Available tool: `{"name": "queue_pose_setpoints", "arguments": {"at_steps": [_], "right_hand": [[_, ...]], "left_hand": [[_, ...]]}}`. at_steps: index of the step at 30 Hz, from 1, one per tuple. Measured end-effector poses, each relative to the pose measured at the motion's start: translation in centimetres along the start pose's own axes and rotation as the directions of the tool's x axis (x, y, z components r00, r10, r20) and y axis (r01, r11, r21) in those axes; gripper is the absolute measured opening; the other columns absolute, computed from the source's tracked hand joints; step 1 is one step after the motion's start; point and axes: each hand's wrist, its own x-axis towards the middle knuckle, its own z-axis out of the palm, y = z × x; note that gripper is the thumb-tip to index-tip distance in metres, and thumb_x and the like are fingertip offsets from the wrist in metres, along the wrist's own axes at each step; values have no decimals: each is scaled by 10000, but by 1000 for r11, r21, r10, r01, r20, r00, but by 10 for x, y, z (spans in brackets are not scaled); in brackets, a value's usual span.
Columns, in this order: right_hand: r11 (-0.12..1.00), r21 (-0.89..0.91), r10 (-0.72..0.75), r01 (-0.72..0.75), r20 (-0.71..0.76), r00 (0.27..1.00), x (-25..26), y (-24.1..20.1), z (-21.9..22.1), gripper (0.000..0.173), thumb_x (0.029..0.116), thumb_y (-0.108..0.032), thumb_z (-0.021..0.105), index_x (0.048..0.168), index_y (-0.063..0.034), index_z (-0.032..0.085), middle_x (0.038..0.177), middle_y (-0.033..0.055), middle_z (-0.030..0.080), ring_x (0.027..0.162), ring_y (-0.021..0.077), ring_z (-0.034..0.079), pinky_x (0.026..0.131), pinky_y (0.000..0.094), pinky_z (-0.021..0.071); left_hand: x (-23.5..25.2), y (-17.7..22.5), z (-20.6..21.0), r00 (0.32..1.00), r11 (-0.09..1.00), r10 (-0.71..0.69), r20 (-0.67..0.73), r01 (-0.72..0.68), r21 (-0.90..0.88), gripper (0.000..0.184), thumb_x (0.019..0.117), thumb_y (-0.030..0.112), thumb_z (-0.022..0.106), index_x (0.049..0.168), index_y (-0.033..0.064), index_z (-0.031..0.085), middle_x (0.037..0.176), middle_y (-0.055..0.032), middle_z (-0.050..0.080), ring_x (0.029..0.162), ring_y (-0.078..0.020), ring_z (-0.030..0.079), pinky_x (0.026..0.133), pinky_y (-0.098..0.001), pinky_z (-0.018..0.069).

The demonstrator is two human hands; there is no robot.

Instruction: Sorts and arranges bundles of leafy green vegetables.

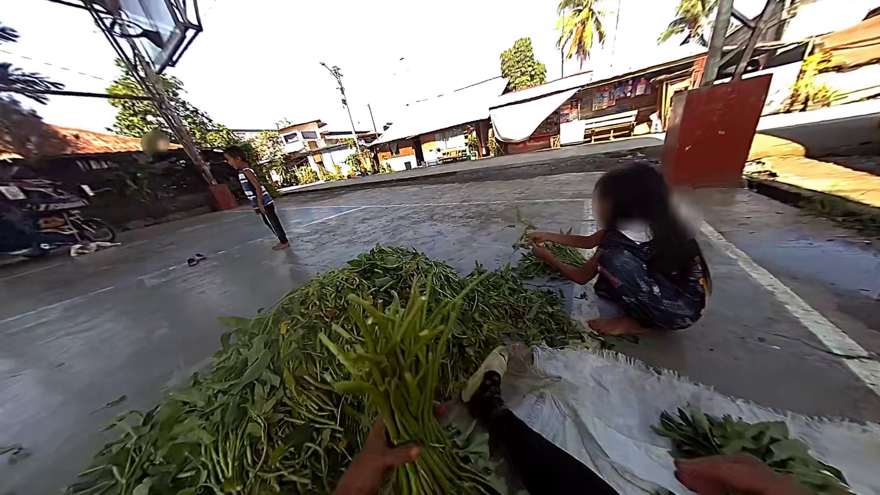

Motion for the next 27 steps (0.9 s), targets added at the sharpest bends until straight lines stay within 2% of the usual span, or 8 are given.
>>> {"name": "queue_pose_setpoints", "arguments": {"at_steps": [3, 7, 10, 14, 18, 21, 23, 27], "right_hand": [[995, 95, 13, -35, 219, 976, 21, 42, 65, 436, 1030, -327, 579, 1220, 52, 682, 1134, 215, 702, 1051, 266, 683, 958, 456, 551], [964, 256, -10, -72, 308, 951, 65, 49, 158, 474, 991, -349, 658, 1335, -24, 641, 1189, 126, 696, 1077, 210, 674, 904, 407, 572], [930, 368, -48, -3, 127, 991, 106, 31, 234, 614, 961, -492, 649, 1370, -35, 613, 1233, 94, 691, 1082, 179, 675, 853, 359, 587], [851, 505, 24, -147, 243, 970, 140, -45, 285, 1320, 703, -622, 825, 1589, 87, 152, 1577, 281, 359, 1406, 260, 472, 1114, 368, 455], [778, 530, 128, -337, 392, 911, 138, -80, 319, 1244, 761, -526, 828, 1591, 72, 120, 1579, 285, 339, 1421, 232, 446, 1154, 343, 408], [704, 583, 33, -405, 543, 839, 134, -79, 325, 1235, 845, -727, 620, 1610, 52, 43, 1649, 238, 236, 1495, 190, 338, 1209, 330, 323], [671, 627, -75, -396, 589, 805, 130, -72, 328, 1459, 702, -873, 634, 1604, 51, -46, 1669, 205, 214, 1510, 155, 321, 1219, 314, 327], [886, 335, 57, -320, 606, 793, 124, -93, 341, 1619, 500, -464, 972, 1629, -42, -109, 1678, 290, 57, 1551, 371, 200, 1222, 495, 304]], "left_hand": [[-1, 55, -28, 971, 939, -56, -233, -28, -344, 843, 682, 566, 877, 1320, 74, 632, 1281, -176, 688, 1165, -345, 679, 999, -506, 557], [-19, 99, -17, 801, 946, -216, -559, 31, -322, 634, 783, 280, 761, 1304, 2, 531, 1000, -163, 720, 851, -255, 735, 759, -402, 642], [-49, 96, -3, 798, 967, -187, -573, 46, -252, 842, 594, 277, 935, 1264, -14, 515, 992, -184, 727, 862, -278, 742, 767, -422, 640], [-80, 104, 27, 837, 994, -19, -546, 76, 82, 975, 522, 351, 985, 1279, 33, 460, 1024, 32, 722, 928, -62, 708, 829, -276, 611], [-97, 110, 18, 917, 932, 140, -373, 5, 361, 1091, 576, 383, 980, 1401, -28, 396, 1214, 53, 686, 1115, -1, 641, 1004, -246, 535], [-105, 101, 12, 826, 976, 64, -560, 65, 208, 1003, 615, 135, 939, 1403, -59, 351, 1186, -61, 679, 1088, -97, 676, 977, -293, 570], [-112, 97, 15, 721, 990, -6, -693, 101, 97, 889, 622, 100, 895, 1350, -52, 409, 1110, -79, 704, 1006, -117, 704, 903, -307, 603], [-138, 82, 24, 699, 977, -38, -715, 175, 119, 762, 773, 46, 777, 1375, -92, 330, 1093, -35, 628, 976, 0, 633, 884, -218, 549]]}}
